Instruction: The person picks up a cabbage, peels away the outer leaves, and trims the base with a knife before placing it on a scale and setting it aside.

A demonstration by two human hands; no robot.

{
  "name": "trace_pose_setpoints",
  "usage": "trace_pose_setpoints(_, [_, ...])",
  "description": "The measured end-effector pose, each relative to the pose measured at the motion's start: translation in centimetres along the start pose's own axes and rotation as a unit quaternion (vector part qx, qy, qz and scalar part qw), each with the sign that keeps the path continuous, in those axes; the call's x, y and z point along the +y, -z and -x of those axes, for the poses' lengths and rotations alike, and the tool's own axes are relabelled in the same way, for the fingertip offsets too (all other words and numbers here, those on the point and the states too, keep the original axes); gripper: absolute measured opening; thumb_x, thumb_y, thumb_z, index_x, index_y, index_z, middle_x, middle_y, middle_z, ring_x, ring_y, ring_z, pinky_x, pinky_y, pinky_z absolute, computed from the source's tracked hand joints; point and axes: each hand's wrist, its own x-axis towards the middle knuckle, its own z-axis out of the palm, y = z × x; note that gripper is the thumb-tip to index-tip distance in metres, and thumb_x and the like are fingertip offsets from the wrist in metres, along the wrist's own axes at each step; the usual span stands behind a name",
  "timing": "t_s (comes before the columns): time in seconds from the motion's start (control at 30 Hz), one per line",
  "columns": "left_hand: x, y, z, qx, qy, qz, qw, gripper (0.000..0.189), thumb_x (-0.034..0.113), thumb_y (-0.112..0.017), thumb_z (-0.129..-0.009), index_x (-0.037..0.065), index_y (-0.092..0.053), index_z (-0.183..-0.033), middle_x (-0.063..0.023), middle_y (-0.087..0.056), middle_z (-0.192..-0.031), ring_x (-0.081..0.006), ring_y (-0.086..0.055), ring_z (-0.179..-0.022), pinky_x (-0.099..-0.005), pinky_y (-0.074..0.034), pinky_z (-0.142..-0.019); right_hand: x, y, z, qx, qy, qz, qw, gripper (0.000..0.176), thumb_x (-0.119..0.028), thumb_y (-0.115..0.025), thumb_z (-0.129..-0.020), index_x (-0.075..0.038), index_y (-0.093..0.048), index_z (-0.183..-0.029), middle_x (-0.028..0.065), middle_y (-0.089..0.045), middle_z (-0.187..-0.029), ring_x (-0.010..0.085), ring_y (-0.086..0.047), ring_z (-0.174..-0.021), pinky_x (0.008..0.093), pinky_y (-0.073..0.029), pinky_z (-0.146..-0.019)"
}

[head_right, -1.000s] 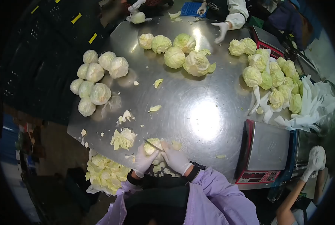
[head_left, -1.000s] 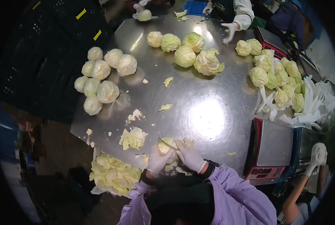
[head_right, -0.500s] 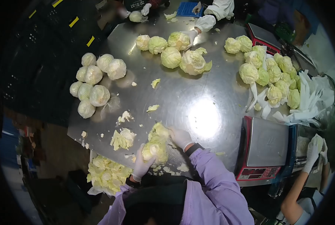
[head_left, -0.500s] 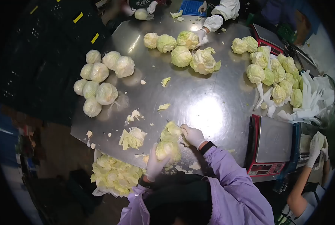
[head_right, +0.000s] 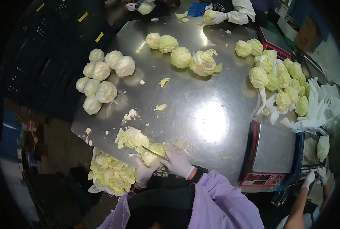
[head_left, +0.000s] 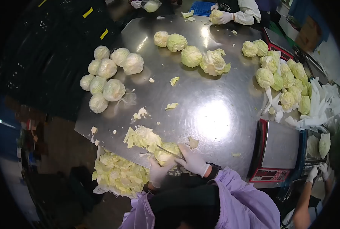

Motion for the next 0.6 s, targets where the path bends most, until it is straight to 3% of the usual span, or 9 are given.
trace_pose_setpoints(0.1, [1.2, 0.0, 0.2, 0.021, -0.032, -0.130, 0.991, 0.100, 0.041, -0.086, -0.064, -0.005, -0.031, -0.134, -0.0242, -0.049, -0.127, -0.0301, -0.058, -0.108, -0.0403, -0.049, -0.088, 0.3, -0.8, -0.9, 0.004, 0.019, 0.063, 0.998, 0.056, -0.035, -0.056, -0.091, -0.005, -0.041, -0.136, 0.0214, -0.054, -0.125, 0.0329, -0.060, -0.104, 0.0387, -0.051, -0.080])
trace_pose_setpoints(0.13, [1.8, 0.3, 0.3, 0.022, -0.035, -0.129, 0.991, 0.100, 0.041, -0.086, -0.064, -0.005, -0.031, -0.134, -0.0242, -0.049, -0.127, -0.0301, -0.058, -0.108, -0.0403, -0.049, -0.088, 0.7, -0.8, -1.3, 0.006, 0.021, 0.064, 0.998, 0.056, -0.035, -0.056, -0.091, -0.005, -0.041, -0.136, 0.0214, -0.054, -0.125, 0.0329, -0.060, -0.104, 0.0387, -0.051, -0.080])
trace_pose_setpoints(0.2, [3.9, 1.2, 0.1, 0.008, -0.065, -0.310, 0.948, 0.095, 0.033, -0.085, -0.068, -0.005, -0.032, -0.136, -0.0205, -0.049, -0.124, -0.0313, -0.054, -0.112, -0.0394, -0.045, -0.095, 1.7, -0.8, -2.1, 0.062, 0.092, -0.015, 0.994, 0.045, -0.033, -0.056, -0.091, -0.006, -0.051, -0.127, 0.0200, -0.061, -0.112, 0.0331, -0.062, -0.097, 0.0404, -0.051, -0.078])
trace_pose_setpoints(0.23, [4.3, 1.4, -0.7, 0.007, -0.065, -0.310, 0.948, 0.095, 0.033, -0.085, -0.068, -0.005, -0.032, -0.136, -0.0205, -0.049, -0.124, -0.0313, -0.054, -0.112, -0.0394, -0.045, -0.095, 2.0, -1.0, -2.5, 0.062, 0.091, -0.015, 0.994, 0.045, -0.033, -0.056, -0.091, -0.006, -0.051, -0.127, 0.0200, -0.061, -0.112, 0.0331, -0.062, -0.097, 0.0404, -0.051, -0.078])
trace_pose_setpoints(0.3, [4.4, 1.9, -1.9, -0.004, -0.317, -0.442, 0.839, 0.091, 0.034, -0.083, -0.069, -0.002, -0.037, -0.138, -0.0190, -0.048, -0.128, -0.0310, -0.051, -0.115, -0.0373, -0.042, -0.099, 2.6, -1.4, -3.4, 0.050, 0.064, 0.019, 0.996, 0.037, -0.032, -0.055, -0.091, -0.007, -0.057, -0.119, 0.0188, -0.066, -0.096, 0.0351, -0.064, -0.089, 0.0412, -0.051, -0.077])
trace_pose_setpoints(0.33, [3.7, 2.2, -2.3, 0.000, -0.314, -0.441, 0.841, 0.091, 0.034, -0.083, -0.069, -0.002, -0.037, -0.138, -0.0190, -0.048, -0.128, -0.0310, -0.051, -0.115, -0.0373, -0.042, -0.099, 3.7, -1.7, -4.3, 0.046, 0.067, 0.020, 0.997, 0.037, -0.032, -0.055, -0.091, -0.007, -0.057, -0.119, 0.0188, -0.066, -0.096, 0.0351, -0.064, -0.089, 0.0412, -0.051, -0.077])
trace_pose_setpoints(0.4, [2.5, 2.6, -3.6, -0.135, -0.290, -0.327, 0.889, 0.082, 0.036, -0.080, -0.071, 0.002, -0.044, -0.136, -0.0196, -0.048, -0.130, -0.0347, -0.048, -0.120, -0.0397, -0.040, -0.101, 5.8, -2.0, -6.3, 0.053, -0.149, -0.078, 0.984, 0.034, -0.032, -0.053, -0.092, -0.008, -0.058, -0.116, 0.0191, -0.067, -0.089, 0.0374, -0.064, -0.083, 0.0426, -0.050, -0.075])
trace_pose_setpoints(0.5, [2.2, 3.5, -4.2, -0.122, -0.267, -0.221, 0.930, 0.075, 0.032, -0.081, -0.070, 0.005, -0.050, -0.133, -0.0162, -0.052, -0.120, -0.0316, -0.052, -0.112, -0.0371, -0.044, -0.096, 7.2, -1.0, -6.4, 0.073, -0.092, 0.025, 0.993, 0.036, -0.034, -0.051, -0.093, -0.007, -0.057, -0.116, 0.0207, -0.066, -0.092, 0.0391, -0.063, -0.083, 0.0451, -0.050, -0.073])
trace_pose_setpoints(0.6, [2.3, 3.3, -3.5, -0.071, -0.201, -0.283, 0.935, 0.070, 0.028, -0.082, -0.069, 0.005, -0.054, -0.128, -0.0158, -0.053, -0.111, -0.0298, -0.054, -0.103, -0.0357, -0.046, -0.089, 3.8, 0.7, -4.3, 0.053, -0.062, -0.028, 0.996, 0.036, -0.034, -0.050, -0.094, -0.006, -0.057, -0.117, 0.0219, -0.066, -0.093, 0.0398, -0.063, -0.086, 0.0460, -0.049, -0.076])
